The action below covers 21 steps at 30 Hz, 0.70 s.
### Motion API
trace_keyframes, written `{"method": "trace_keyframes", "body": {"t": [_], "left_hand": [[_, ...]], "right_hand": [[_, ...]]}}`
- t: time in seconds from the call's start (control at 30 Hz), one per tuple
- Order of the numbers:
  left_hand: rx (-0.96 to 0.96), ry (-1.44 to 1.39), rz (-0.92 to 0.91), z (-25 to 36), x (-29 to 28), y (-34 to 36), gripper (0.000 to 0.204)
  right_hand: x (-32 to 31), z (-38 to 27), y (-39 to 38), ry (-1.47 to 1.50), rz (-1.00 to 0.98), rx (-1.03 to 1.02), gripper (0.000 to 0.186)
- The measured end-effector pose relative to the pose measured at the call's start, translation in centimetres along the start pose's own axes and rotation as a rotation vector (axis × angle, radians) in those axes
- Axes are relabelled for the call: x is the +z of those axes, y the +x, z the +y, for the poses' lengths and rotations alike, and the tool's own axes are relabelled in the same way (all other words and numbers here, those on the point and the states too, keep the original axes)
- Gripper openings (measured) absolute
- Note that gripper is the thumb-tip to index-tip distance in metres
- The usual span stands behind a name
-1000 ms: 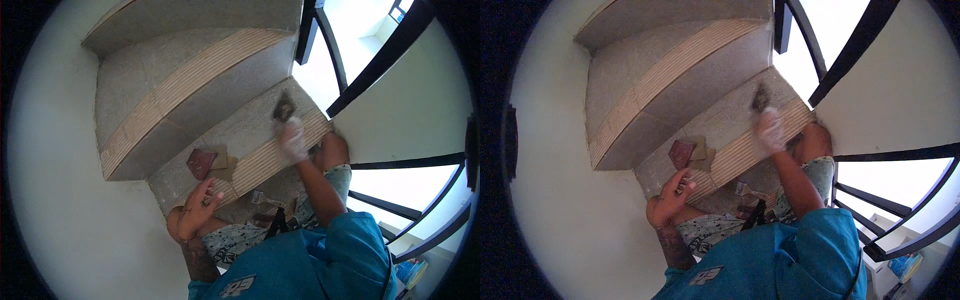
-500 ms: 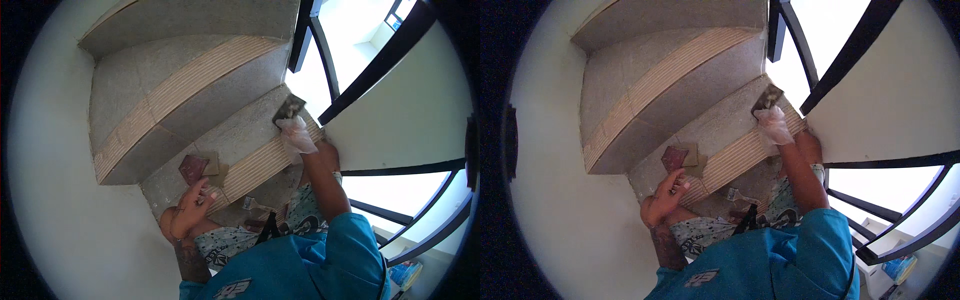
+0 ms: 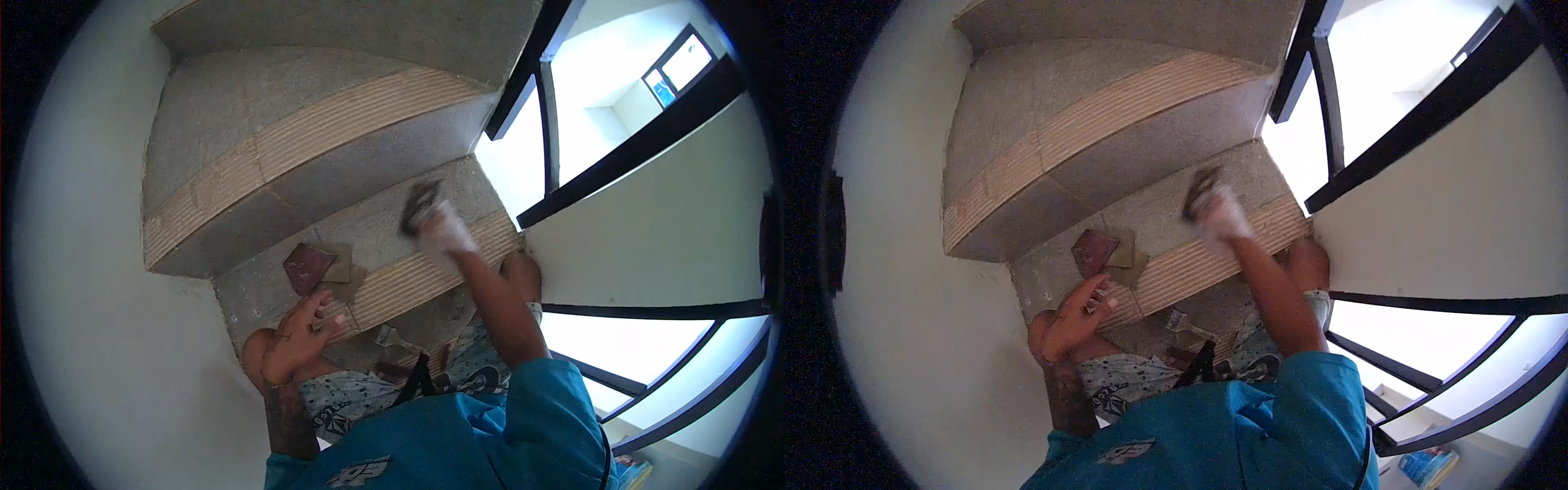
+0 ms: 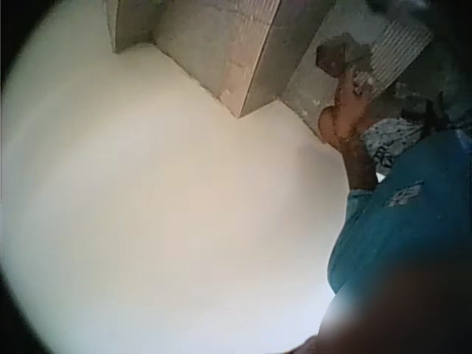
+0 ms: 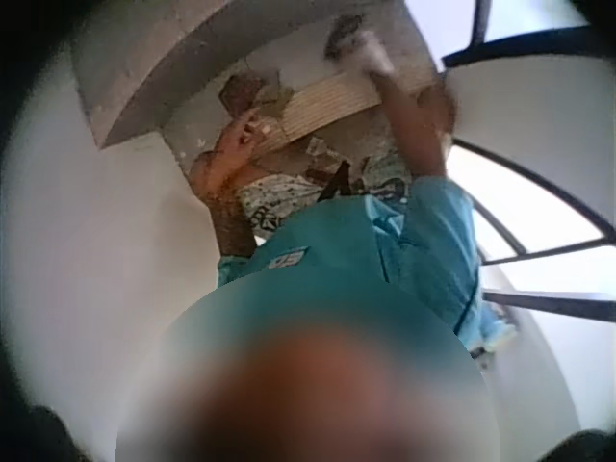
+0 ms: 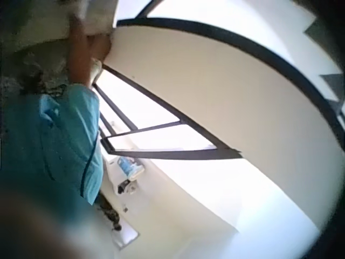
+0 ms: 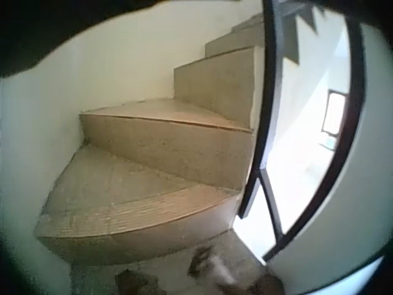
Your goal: Apply grout to the gaps in the stair tiles and wipe away the excess.
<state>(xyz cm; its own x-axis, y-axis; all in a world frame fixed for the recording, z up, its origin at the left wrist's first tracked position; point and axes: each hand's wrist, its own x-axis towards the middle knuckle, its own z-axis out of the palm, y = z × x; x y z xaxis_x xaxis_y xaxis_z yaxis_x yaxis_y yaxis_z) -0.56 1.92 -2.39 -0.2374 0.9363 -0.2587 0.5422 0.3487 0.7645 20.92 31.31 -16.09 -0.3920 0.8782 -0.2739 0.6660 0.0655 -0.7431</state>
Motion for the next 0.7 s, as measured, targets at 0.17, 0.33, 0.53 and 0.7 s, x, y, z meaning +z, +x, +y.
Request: {"method": "trace_keyframes", "body": {"t": [0.17,0.33,0.53,0.7], "left_hand": [[-0.065,0.013,0.061,-1.5,-1.6,-1.9,0.051],[0.072,-0.031,0.038,-1.0,-0.1,-0.6,0.052],[0.019,-0.028,-0.037,1.0,-0.3,0.4,0.054],[0.005,0.079,0.105,-1.3,-0.1,0.2,0.052]], "right_hand": [[2.2,2.3,-2.4,0.635,-0.045,-0.191,0.019],[-4.0,10.0,2.5,0.878,0.074,-0.213,0.018],[6.9,-1.4,-6.3,0.307,-0.205,-0.179,0.016],[5.4,-7.2,-12.0,-0.312,-0.309,-0.46,0.018]]}}
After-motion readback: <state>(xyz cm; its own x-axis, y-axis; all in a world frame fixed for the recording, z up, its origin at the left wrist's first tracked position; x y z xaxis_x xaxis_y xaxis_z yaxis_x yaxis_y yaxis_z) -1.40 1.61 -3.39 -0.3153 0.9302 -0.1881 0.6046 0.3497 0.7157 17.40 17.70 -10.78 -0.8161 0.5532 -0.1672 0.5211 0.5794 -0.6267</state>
